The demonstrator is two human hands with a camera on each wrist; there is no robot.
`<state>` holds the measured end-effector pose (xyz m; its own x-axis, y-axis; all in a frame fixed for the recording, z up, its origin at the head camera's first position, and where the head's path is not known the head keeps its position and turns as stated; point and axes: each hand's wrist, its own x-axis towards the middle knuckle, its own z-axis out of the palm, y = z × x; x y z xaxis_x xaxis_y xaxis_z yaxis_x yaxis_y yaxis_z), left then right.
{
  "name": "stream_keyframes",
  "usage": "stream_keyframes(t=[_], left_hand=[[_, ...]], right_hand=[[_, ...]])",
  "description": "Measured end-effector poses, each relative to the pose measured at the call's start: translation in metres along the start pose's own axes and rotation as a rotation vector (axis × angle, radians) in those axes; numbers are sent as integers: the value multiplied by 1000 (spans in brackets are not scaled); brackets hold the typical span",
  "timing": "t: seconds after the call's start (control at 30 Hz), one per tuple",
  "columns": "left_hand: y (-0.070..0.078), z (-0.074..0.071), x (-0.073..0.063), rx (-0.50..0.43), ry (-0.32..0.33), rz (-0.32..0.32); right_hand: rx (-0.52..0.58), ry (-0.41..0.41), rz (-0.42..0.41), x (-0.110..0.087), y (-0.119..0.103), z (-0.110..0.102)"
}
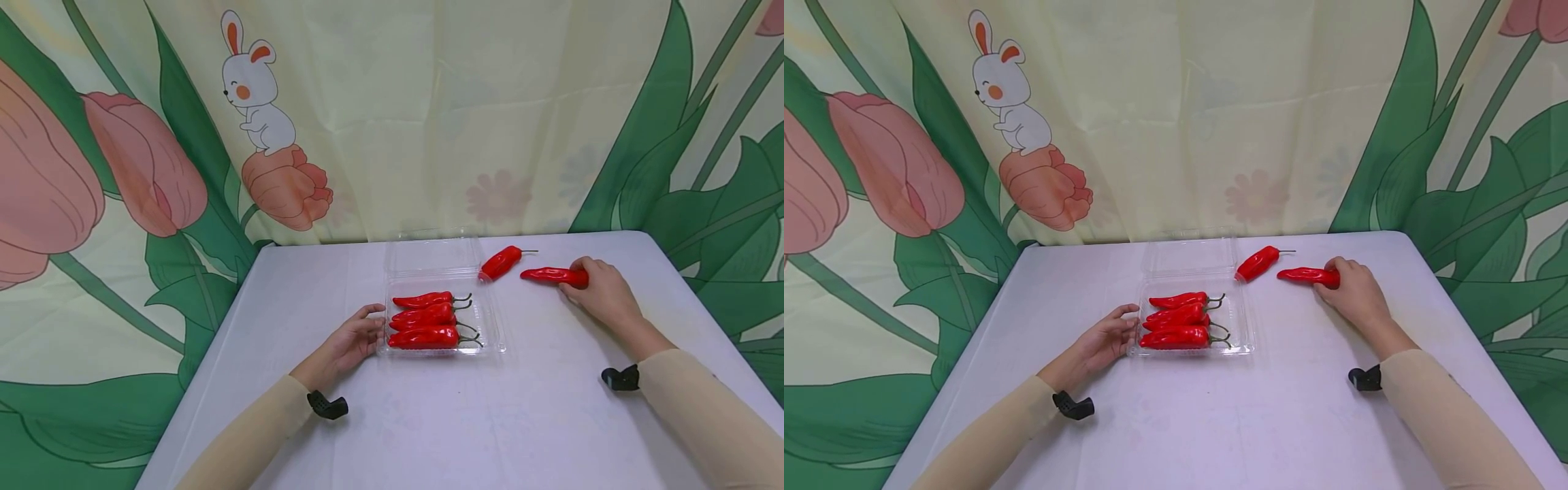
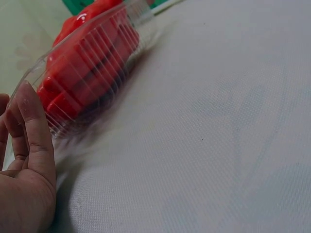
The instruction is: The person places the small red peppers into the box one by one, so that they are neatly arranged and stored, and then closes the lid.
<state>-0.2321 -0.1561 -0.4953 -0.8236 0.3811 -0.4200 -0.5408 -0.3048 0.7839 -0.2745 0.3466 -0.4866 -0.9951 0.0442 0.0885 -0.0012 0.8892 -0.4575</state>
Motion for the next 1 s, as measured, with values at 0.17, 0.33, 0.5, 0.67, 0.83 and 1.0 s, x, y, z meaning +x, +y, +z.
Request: stream_keyframes(t=[0.17,0.33,0.5,0.67,0.83,1.0], left_hand=[[1,1,0,-3,3,2],[1,0,0,-5,6,-4],[0,0,0,1,10,-4],[1,1,1,3,17,-3],[1,1,0,2,29,-4],[1,1,0,-1,28,-3]], right_hand=[[8,6,2,0,-2,0],[24,6,3,1,-4,0],[39,0,-6,0,-6,1],[56,0,-13,-1,-8,2],[68,15,-19,-2,-9,3],[70,33,-16,-2,-11,4]])
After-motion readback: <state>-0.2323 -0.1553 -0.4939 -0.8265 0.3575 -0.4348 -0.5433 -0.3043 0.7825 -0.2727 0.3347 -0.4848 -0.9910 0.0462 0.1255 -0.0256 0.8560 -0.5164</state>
